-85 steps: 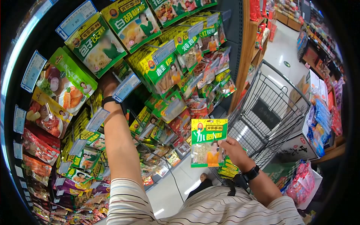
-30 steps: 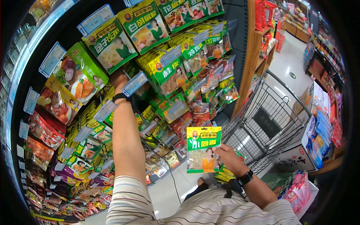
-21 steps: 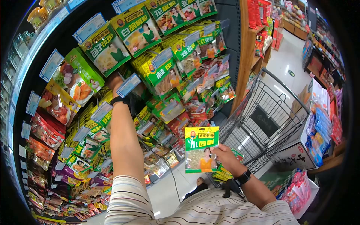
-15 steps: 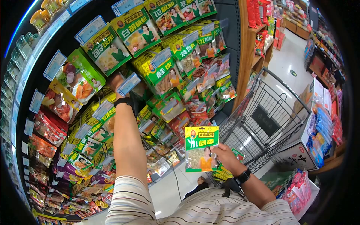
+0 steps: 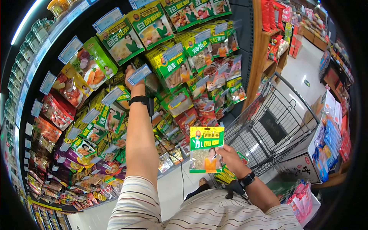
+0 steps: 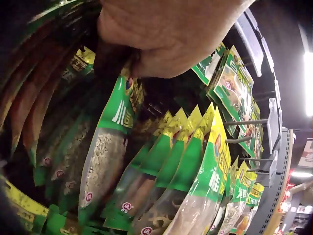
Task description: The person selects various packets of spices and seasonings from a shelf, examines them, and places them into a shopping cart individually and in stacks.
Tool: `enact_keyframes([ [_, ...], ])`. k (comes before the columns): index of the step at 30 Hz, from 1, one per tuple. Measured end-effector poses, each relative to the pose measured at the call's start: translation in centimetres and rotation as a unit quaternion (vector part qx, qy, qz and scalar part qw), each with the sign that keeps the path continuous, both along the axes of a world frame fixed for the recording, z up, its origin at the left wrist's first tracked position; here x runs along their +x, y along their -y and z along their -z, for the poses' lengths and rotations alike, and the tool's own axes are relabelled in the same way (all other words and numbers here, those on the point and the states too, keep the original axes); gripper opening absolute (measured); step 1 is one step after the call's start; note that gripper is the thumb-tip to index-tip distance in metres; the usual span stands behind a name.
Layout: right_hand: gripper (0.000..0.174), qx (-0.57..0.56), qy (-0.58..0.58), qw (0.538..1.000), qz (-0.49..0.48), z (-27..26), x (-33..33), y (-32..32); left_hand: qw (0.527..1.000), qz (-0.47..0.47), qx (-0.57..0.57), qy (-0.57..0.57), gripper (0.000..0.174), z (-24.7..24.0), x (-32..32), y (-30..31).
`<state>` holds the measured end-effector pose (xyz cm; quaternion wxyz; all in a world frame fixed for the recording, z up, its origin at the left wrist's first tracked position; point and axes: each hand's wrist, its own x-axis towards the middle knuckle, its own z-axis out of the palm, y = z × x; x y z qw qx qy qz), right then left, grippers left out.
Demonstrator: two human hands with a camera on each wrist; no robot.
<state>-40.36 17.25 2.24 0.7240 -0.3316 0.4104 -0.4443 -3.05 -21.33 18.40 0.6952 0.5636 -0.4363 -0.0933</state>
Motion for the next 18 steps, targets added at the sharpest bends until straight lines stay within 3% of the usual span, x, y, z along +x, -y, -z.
enact_keyframes([
  [2,0.025,0.008,-0.001,1.000,-0.001,-0.3,-0.1,-0.2,0.969,0.102,-0.009,-0.224,0.050,-2.0,-2.9,-3.0],
  [4,0.025,0.012,-0.005,1.000,-0.001,-0.2,-0.2,-0.3,0.998,0.008,0.056,-0.007,0.049,-2.6,-3.5,-4.9],
  [5,0.025,0.011,-0.007,1.000,-0.002,0.1,-0.2,-0.3,0.997,-0.007,0.060,0.045,0.046,-2.6,-3.7,-5.4],
  [9,0.025,0.001,-0.012,1.000,-0.006,-0.7,0.0,-0.5,0.951,-0.111,0.077,0.277,0.034,-2.6,-4.3,-7.3],
  [10,0.025,0.003,-0.006,1.000,-0.010,-0.7,0.0,-0.4,0.944,-0.124,0.062,0.299,0.026,-3.0,-5.2,-8.6],
  [13,0.024,0.012,0.006,1.000,-0.026,-0.9,0.0,-0.2,0.952,-0.081,0.030,0.294,0.026,-2.5,-5.2,-9.7],
  [17,0.021,0.012,-0.010,0.999,-0.028,-0.6,0.2,0.2,0.987,0.063,-0.060,0.133,0.030,-0.8,-3.6,-7.9],
  [18,0.021,0.008,-0.019,0.999,-0.024,-0.3,0.4,0.3,0.984,0.047,-0.046,0.167,0.031,-0.4,-3.3,-7.8],
])
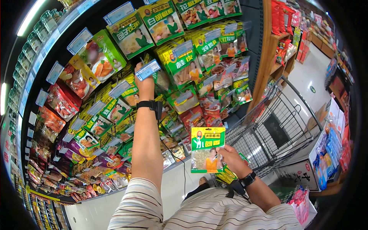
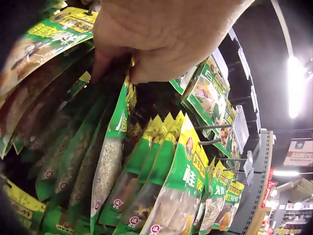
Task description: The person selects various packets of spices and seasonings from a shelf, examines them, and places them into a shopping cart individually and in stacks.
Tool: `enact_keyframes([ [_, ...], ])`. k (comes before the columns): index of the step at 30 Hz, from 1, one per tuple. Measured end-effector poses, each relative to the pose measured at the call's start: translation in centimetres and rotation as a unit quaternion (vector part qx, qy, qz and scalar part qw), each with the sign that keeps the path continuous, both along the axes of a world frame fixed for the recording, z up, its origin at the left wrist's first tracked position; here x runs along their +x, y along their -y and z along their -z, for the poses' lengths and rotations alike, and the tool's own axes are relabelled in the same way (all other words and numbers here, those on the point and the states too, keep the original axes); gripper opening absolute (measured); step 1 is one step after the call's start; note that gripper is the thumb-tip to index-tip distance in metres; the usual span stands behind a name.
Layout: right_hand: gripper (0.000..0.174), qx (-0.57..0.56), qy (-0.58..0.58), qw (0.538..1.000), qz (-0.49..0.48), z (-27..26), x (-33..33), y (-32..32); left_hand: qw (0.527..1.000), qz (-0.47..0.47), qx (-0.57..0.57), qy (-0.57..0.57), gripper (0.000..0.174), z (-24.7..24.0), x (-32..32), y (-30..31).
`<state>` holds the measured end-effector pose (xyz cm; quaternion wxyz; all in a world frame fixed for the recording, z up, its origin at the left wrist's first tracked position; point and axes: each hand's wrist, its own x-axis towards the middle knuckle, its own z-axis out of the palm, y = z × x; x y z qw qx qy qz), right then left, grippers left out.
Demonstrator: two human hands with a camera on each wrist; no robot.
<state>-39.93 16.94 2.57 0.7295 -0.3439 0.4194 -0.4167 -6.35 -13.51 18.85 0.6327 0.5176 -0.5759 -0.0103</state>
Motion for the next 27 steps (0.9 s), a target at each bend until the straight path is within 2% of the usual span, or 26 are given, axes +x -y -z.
enact_keyframes([
  [2,0.022,-0.001,-0.003,1.000,-0.010,0.6,0.1,0.3,0.997,-0.040,0.017,0.066,0.033,-0.6,-0.8,-1.6],
  [5,0.022,-0.006,-0.011,1.000,-0.015,0.9,0.4,0.7,0.992,-0.044,-0.045,0.111,0.035,-0.9,-2.0,-3.0],
  [6,0.022,-0.007,-0.014,1.000,-0.014,0.9,0.5,0.8,0.996,-0.014,-0.027,0.088,0.038,-0.9,-2.4,-3.5],
  [9,0.028,-0.005,-0.019,1.000,-0.025,0.9,0.6,0.9,0.944,-0.137,-0.024,0.299,0.042,-0.1,-1.9,-4.3],
  [10,0.028,-0.004,-0.013,1.000,-0.022,0.8,0.8,1.0,0.941,-0.130,-0.004,0.313,0.045,-0.8,-2.5,-5.9],
  [14,0.028,-0.002,-0.016,1.000,-0.019,0.7,1.4,1.4,0.935,-0.090,0.105,0.328,0.045,-2.2,-2.9,-12.0],
  [17,0.024,-0.008,-0.028,0.999,-0.023,1.2,1.9,2.0,0.927,-0.013,0.021,0.374,0.040,-1.6,-1.5,-13.7],
  [18,0.023,-0.011,-0.031,0.999,-0.025,1.4,1.9,2.2,0.930,-0.024,0.008,0.367,0.036,-1.5,-1.1,-14.1],
  [22,0.024,0.002,-0.016,1.000,-0.024,1.1,2.5,2.8,0.928,-0.071,-0.013,0.365,0.035,-1.6,1.7,-15.4],
  [27,0.025,0.011,-0.001,1.000,-0.022,-1.1,3.1,3.1,0.905,-0.141,0.077,0.393,0.042,-1.6,2.6,-15.0],
])
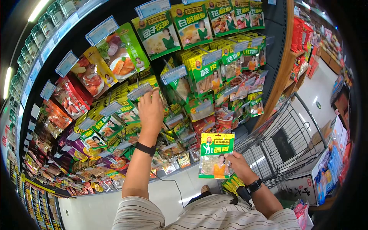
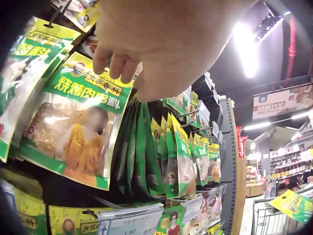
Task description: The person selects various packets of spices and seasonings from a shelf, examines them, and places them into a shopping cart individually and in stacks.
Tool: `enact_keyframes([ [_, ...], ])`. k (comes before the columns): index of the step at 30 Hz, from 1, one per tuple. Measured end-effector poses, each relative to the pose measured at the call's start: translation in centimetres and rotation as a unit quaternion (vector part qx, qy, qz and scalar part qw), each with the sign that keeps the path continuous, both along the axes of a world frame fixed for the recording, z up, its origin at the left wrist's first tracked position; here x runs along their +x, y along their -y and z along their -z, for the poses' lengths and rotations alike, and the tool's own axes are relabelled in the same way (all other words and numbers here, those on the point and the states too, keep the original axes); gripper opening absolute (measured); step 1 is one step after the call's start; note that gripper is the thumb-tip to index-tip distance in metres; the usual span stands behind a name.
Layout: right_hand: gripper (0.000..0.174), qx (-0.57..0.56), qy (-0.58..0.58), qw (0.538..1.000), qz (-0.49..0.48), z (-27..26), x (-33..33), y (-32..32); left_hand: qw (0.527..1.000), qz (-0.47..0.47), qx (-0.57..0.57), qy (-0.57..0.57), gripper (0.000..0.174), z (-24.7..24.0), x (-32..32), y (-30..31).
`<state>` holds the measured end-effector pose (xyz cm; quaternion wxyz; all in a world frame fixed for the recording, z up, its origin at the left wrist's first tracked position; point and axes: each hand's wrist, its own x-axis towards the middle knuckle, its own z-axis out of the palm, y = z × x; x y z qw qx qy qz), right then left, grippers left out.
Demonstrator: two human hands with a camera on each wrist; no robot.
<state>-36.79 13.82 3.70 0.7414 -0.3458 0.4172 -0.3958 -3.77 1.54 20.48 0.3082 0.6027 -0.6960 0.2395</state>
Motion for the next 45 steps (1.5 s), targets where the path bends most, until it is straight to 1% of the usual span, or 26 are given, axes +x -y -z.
enact_keyframes([
  [1,0.025,0.004,0.004,1.000,-0.001,-0.5,0.1,-0.1,1.000,-0.014,0.021,0.002,0.043,0.1,-0.1,0.1],
  [3,0.024,0.011,0.011,1.000,-0.001,-1.4,0.4,-0.2,0.996,-0.052,-0.017,0.068,0.049,1.3,0.7,1.0],
  [4,0.023,0.007,0.001,1.000,0.008,-1.0,0.4,-0.2,0.992,-0.070,-0.036,0.101,0.052,1.5,1.0,1.3],
  [6,0.021,0.000,-0.017,0.999,0.027,0.3,0.6,-0.3,0.992,-0.087,-0.041,0.087,0.051,1.5,1.5,1.9],
  [8,0.021,0.005,-0.008,0.999,0.030,-0.2,0.6,-0.5,0.991,-0.098,-0.047,0.075,0.049,2.0,2.5,2.6],
  [9,0.021,0.008,-0.004,0.999,0.031,-0.3,0.6,-0.6,0.991,-0.091,-0.036,0.088,0.047,2.4,3.0,3.1],
  [12,0.020,0.002,-0.023,0.999,0.027,0.6,0.2,-0.4,0.996,-0.075,0.052,-0.005,0.046,2.6,3.6,4.1],
  [15,0.022,0.017,0.003,0.999,0.033,-0.8,0.7,-0.8,0.993,-0.062,-0.074,0.065,0.048,3.8,4.3,5.7],
  [17,0.021,0.017,-0.011,0.999,0.035,-0.4,0.7,-0.8,0.994,-0.060,-0.061,0.067,0.050,3.5,4.5,6.2],
  [21,0.021,0.006,-0.035,0.999,0.027,0.7,0.9,-0.8,0.992,-0.115,0.001,0.050,0.053,2.3,5.1,9.3],
  [24,0.020,0.012,-0.040,0.999,0.027,-0.1,1.5,-1.1,0.987,-0.135,-0.012,0.088,0.054,2.2,6.3,11.4],
  [25,0.020,0.011,-0.039,0.999,0.032,-0.2,1.8,-1.1,0.988,-0.116,-0.062,0.074,0.055,2.3,6.1,11.6],
  [28,0.020,0.008,-0.043,0.998,0.041,0.0,2.2,-1.1,0.993,-0.054,-0.103,0.029,0.048,3.6,5.4,10.9],
  [29,0.020,0.008,-0.050,0.998,0.040,0.4,2.1,-0.9,0.991,0.008,-0.034,-0.127,0.047,2.8,4.4,9.8],
  [30,0.020,0.010,-0.058,0.997,0.040,0.7,1.9,-1.0,0.957,0.069,0.039,-0.280,0.045,1.9,3.4,8.7],
  [32,0.020,0.010,-0.042,0.999,0.033,-0.6,2.0,-1.1,0.894,0.130,0.079,-0.421,0.044,1.7,2.5,8.2],
  [34,0.021,0.003,-0.039,0.999,0.028,-1.5,2.2,-0.6,0.898,0.133,0.010,-0.419,0.045,2.2,2.1,8.8],
  [35,0.021,-0.005,-0.042,0.999,0.027,-1.7,2.2,-0.3,0.901,0.161,-0.036,-0.401,0.054,2.5,1.5,9.0],
  [36,0.021,-0.013,-0.046,0.999,0.026,-2.0,2.3,0.1,0.912,0.129,0.013,-0.389,0.057,2.7,1.4,8.9],
  [38,0.022,-0.022,-0.044,0.999,0.024,-2.3,2.4,0.8,0.924,0.062,0.111,-0.361,0.063,1.3,0.8,7.5],
  [39,0.022,-0.025,-0.044,0.998,0.023,-2.3,2.4,1.2,0.934,0.093,0.079,-0.336,0.070,2.5,1.3,8.5],
  [42,0.021,-0.055,-0.039,0.997,0.022,-3.2,2.6,2.4,0.920,0.026,0.198,-0.337,0.071,0.3,0.6,7.5],
  [45,0.021,-0.084,-0.026,0.996,0.027,-4.6,3.1,3.6,0.920,0.021,0.188,-0.343,0.074,0.1,0.6,8.3],
])
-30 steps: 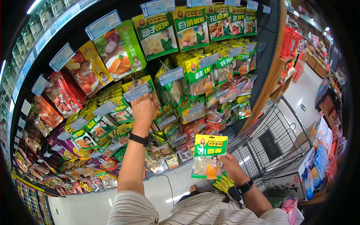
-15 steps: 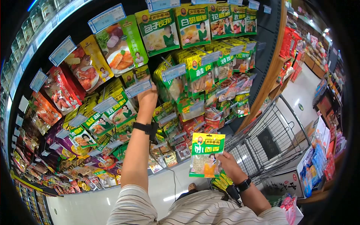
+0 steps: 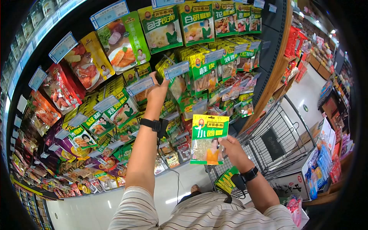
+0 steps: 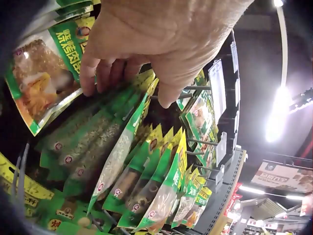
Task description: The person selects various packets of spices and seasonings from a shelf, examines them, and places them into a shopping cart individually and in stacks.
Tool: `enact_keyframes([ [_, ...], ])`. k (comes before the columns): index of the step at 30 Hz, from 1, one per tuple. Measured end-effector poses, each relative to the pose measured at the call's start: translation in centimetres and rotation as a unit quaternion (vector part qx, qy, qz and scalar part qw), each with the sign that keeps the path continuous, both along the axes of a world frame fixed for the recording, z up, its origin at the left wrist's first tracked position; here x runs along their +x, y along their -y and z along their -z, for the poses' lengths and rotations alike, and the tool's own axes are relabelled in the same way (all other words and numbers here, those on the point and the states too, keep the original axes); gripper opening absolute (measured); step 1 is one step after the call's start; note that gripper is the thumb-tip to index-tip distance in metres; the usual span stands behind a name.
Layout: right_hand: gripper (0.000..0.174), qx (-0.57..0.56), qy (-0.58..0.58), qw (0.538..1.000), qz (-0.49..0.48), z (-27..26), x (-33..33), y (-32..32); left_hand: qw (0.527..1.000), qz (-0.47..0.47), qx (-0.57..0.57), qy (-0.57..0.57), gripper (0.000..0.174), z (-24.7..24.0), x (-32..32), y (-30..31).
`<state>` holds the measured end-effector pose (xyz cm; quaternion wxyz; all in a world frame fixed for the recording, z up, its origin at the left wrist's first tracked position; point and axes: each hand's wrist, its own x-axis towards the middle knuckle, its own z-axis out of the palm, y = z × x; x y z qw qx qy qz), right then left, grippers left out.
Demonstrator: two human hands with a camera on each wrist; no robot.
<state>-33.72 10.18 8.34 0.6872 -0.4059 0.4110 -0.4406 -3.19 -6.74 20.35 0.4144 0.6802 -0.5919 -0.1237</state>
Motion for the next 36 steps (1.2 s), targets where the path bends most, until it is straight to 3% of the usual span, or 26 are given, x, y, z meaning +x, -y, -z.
enact_keyframes([
  [4,0.022,-0.019,-0.007,1.000,0.021,-0.8,0.4,1.7,0.987,0.010,-0.106,0.119,0.074,4.4,2.1,3.6],
  [8,0.025,-0.018,0.004,1.000,0.013,-1.7,0.8,2.8,0.977,-0.002,-0.159,0.141,0.074,6.1,2.5,5.0],
  [10,0.025,-0.038,0.000,0.999,0.005,-2.1,1.0,3.3,0.919,-0.057,-0.209,0.330,0.074,6.4,2.7,5.3],
  [11,0.026,-0.047,-0.002,0.999,0.002,-2.3,1.1,3.5,0.830,-0.107,-0.227,0.499,0.074,6.3,2.7,4.9],
  [13,0.026,-0.047,0.002,0.999,-0.003,-3.1,1.3,3.9,0.824,-0.108,-0.206,0.517,0.074,6.0,2.5,4.6],
  [14,0.026,-0.046,0.005,0.999,-0.005,-3.4,1.4,4.2,0.912,-0.059,-0.167,0.370,0.075,5.9,2.4,4.6],
  [16,0.026,-0.063,-0.020,0.998,-0.001,-3.0,1.5,5.1,0.980,-0.011,-0.087,0.178,0.077,5.5,2.0,4.5],
  [17,0.026,-0.071,-0.032,0.997,0.001,-3.2,1.6,5.5,0.988,-0.015,-0.051,0.144,0.079,4.1,1.1,3.4],
  [22,0.026,-0.073,0.009,0.997,0.006,-6.2,3.7,5.5,0.996,-0.041,0.078,0.007,0.082,-1.0,-1.4,1.3],
  [24,0.026,-0.074,0.008,0.997,0.000,-6.2,3.9,5.9,0.996,-0.041,0.082,0.022,0.080,0.4,-0.4,3.5],
  [26,0.026,-0.080,-0.006,0.997,-0.002,-5.3,3.8,6.5,0.999,-0.016,0.008,0.030,0.076,3.1,1.6,4.7],
  [28,0.026,-0.075,0.012,0.997,-0.006,-4.9,4.1,6.5,0.999,0.008,-0.027,-0.035,0.075,4.6,2.3,5.0],
  [30,0.026,-0.069,0.024,0.997,-0.008,-4.8,4.0,6.4,0.984,0.032,-0.025,-0.173,0.075,2.8,1.6,3.1],
  [33,0.027,-0.065,0.017,0.998,-0.015,-5.1,3.7,6.1,0.995,0.065,0.002,-0.078,0.077,2.2,1.9,2.0],
  [35,0.028,-0.071,-0.004,0.997,-0.021,-5.3,3.0,5.9,0.981,0.043,0.010,-0.189,0.072,0.8,0.8,0.4],
  [36,0.029,-0.075,0.002,0.997,-0.019,-5.5,3.0,5.7,0.984,0.047,0.006,-0.174,0.071,1.0,1.2,0.4],
])
